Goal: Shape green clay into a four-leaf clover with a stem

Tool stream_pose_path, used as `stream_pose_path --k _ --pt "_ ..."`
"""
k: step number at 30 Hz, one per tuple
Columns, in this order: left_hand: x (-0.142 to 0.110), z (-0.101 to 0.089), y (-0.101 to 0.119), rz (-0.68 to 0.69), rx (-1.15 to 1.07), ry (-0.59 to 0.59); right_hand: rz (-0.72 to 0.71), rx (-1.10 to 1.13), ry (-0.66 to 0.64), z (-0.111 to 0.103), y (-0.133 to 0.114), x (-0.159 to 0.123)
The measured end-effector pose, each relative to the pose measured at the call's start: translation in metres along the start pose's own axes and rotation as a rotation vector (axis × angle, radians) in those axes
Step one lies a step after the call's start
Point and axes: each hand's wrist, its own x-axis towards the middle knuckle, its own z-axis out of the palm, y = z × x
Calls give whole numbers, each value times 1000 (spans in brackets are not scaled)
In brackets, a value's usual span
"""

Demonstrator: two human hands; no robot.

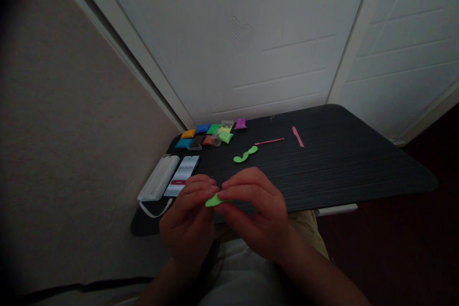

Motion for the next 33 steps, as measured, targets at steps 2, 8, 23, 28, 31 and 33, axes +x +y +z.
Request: stream_pose_path --k 2,8,23,28,31,33 --pt "-1 1 0 -9 -25 -9 -2 13 -2 1 0 0" --pt "-3 3 -1 -38 -58 15 -22 22 0 2 -1 -1" --pt "-4 5 0 -38 -106 57 -25 57 36 4 1 -3" --pt "-5 6 0 -46 -112 83 9 19 32 4 2 -4" --pt "-5 8 0 -52 -122 96 10 -7 44 3 2 -4" --pt "-5 8 0 -57 -128 91 2 -17 58 4 2 -4"
